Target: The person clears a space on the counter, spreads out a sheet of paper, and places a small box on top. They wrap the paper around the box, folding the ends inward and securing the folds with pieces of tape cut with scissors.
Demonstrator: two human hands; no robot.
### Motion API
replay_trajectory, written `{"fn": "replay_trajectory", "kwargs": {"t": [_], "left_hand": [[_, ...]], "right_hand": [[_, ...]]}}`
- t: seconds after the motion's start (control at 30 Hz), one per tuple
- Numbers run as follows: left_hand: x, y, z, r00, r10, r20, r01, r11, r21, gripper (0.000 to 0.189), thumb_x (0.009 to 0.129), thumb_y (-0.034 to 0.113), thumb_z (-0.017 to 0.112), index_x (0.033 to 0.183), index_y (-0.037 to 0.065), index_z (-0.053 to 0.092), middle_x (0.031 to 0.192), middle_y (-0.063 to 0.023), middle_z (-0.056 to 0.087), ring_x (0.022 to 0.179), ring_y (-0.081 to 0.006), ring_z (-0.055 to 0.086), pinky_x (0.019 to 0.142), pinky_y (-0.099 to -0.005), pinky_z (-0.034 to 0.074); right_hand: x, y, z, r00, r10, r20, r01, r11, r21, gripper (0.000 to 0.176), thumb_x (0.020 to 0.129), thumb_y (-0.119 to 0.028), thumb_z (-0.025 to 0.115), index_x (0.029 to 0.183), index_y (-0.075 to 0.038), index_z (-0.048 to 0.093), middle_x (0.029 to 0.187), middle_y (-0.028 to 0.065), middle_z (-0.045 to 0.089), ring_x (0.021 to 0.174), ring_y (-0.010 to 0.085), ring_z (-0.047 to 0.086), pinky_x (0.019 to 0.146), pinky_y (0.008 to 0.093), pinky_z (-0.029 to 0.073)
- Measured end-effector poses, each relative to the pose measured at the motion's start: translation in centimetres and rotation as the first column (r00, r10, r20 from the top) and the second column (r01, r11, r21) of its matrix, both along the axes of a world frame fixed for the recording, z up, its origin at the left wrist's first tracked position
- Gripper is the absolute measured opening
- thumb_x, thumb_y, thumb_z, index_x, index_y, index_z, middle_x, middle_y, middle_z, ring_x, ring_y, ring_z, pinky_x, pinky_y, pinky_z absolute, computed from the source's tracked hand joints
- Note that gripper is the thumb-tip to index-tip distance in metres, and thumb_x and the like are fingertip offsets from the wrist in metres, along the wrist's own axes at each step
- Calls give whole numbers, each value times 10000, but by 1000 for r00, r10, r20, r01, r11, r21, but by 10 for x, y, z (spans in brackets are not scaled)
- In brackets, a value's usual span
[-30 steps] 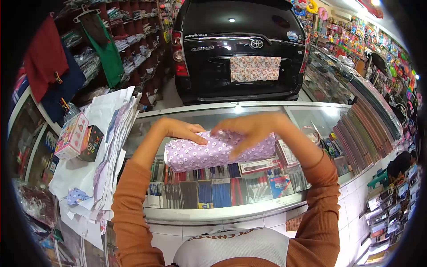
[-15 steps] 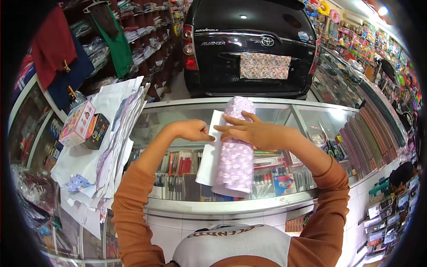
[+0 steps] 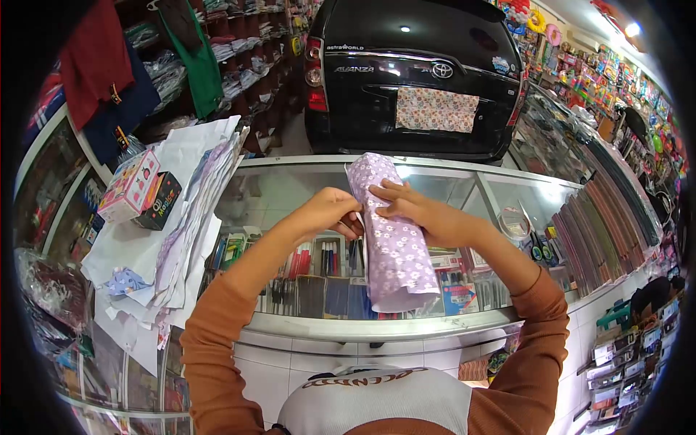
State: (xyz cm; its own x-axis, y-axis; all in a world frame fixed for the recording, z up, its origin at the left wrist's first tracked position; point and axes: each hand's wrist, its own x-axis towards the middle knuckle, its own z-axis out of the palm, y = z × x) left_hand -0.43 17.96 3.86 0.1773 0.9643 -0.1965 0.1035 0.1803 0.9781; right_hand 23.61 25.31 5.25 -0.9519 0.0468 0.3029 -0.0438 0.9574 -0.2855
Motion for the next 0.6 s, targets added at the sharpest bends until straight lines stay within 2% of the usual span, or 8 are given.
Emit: {"fn": "replay_trajectory", "kwargs": {"t": [0.1, 0.2, 0.23, 0.33, 0.37, 0.47, 0.5, 0.6], "left_hand": [[11, -2, 1, 988, 70, 139, -73, 997, 22, 258, 934, 202, 560, 831, -33, 586, 800, -149, 641, 717, -235, 680, 679, -315, 597], [33, -3, 6, 983, 58, 176, -66, 997, 39, 264, 938, 198, 559, 865, -52, 597, 804, -145, 638, 734, -237, 682, 689, -314, 598], [40, -4, 9, 986, 8, 165, -14, 999, 33, 284, 948, 209, 549, 925, -67, 611, 824, -138, 637, 740, -219, 675, 701, -314, 596], [46, 6, 13, 986, -34, 165, 21, 997, 79, 303, 956, 217, 541, 987, -75, 617, 829, -126, 631, 739, -190, 658, 721, -322, 595], [46, 7, 12, 988, -74, 137, 58, 992, 111, 306, 953, 215, 557, 1077, -59, 613, 835, -82, 622, 740, -150, 626, 715, -261, 557], [57, 5, -1, 982, -107, -157, 172, 850, 498, 269, 920, 189, 601, 1091, -17, 626, 886, -44, 623, 765, -124, 612, 718, -240, 514], [61, 2, 2, 940, -21, -339, 229, 777, 586, 299, 865, 206, 674, 1121, 55, 636, 1035, -49, 593, 923, -149, 578, 814, -279, 466], [69, 12, -9, 842, 265, -470, 268, 550, 791, 341, 826, 243, 716, 1121, 92, 639, 1160, -89, 523, 1095, -196, 512, 929, -331, 402]], "right_hand": [[18, 20, 11, 991, 101, 87, -40, 846, -531, 511, 736, 9, 562, 1229, -69, 452, 1525, 178, 253, 1437, 362, 159, 1163, 469, 108], [21, 24, 8, 987, 130, -97, -160, 671, -724, 374, 736, -33, 532, 1098, -38, 437, 1507, 199, 271, 1426, 332, 184, 1159, 448, 88], [18, 19, 6, 998, -12, -57, -36, 642, -766, 302, 790, -96, 530, 1044, -55, 370, 1477, 219, 279, 1398, 312, 223, 1146, 441, 132], [22, 7, -2, 984, -162, -70, 94, 819, -567, 274, 849, -150, 484, 1061, -77, 326, 1447, 208, 289, 1368, 293, 258, 1131, 423, 166], [26, 10, -7, 981, -184, -54, 119, 804, -582, 339, 876, -222, 482, 1111, -77, 286, 1444, 194, 274, 1375, 258, 244, 1121, 391, 189], [33, 13, -9, 964, -266, -9, 156, 590, -792, 417, 860, -240, 524, 1134, -40, 283, 1420, 167, 291, 1381, 234, 227, 1106, 358, 212], [37, 15, -9, 956, -294, 11, 187, 578, -795, 562, 851, -281, 553, 1227, 7, 251, 1386, 143, 309, 1358, 204, 258, 1076, 321, 253], [46, 25, -14, 929, -346, 131, 303, 509, -805, 669, 861, -298, 551, 1326, 26, 195, 1338, 122, 331, 1309, 181, 299, 1048, 290, 276]]}}
